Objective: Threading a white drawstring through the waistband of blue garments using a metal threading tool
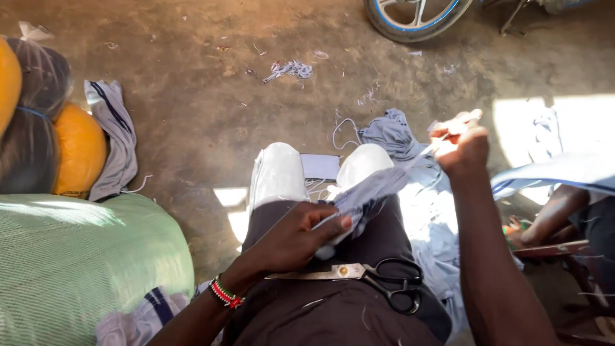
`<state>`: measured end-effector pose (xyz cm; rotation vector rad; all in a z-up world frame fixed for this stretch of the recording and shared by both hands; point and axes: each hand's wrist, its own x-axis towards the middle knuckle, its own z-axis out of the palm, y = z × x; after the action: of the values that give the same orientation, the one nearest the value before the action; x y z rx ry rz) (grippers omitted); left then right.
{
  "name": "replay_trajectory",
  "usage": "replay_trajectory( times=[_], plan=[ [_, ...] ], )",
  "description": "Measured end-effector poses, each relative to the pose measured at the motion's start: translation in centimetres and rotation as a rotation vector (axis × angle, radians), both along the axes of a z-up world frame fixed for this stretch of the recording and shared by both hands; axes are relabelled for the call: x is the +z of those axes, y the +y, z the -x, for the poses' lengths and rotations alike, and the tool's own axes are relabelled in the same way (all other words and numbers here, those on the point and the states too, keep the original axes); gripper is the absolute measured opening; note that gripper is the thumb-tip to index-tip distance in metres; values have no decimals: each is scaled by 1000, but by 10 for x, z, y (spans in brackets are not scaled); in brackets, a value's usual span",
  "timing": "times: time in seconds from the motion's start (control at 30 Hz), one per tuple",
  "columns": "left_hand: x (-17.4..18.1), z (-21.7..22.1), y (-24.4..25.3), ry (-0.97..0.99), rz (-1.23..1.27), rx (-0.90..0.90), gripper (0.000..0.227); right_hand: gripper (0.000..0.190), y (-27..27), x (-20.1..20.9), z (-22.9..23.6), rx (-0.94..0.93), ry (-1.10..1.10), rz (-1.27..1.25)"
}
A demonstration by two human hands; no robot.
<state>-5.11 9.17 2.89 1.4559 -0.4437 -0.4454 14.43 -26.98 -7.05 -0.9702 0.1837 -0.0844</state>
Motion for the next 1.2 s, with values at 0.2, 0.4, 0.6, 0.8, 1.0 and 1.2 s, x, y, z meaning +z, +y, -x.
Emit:
replay_trajectory(
  times=[0.2,0.4,0.6,0.8,1.0,1.2],
  plan=[
    [-3,-24,62,268,-388,243,30,39,5,39,65,757,318,249],
    [-31,-38,93,184,46,466,40,34,-140,48,54,564,379,340],
    [-75,-62,116,246,213,1033,34,46,-338,-38,30,744,-55,-473],
    [-10,-26,-28,-165,1,578,31,31,40,93,85,457,174,573],
    [-16,-14,-35,-572,-314,440,27,43,116,106,101,671,-103,703],
    [-21,-44,-4,-700,-432,529,17,36,107,119,101,598,-251,709]
  ],
)
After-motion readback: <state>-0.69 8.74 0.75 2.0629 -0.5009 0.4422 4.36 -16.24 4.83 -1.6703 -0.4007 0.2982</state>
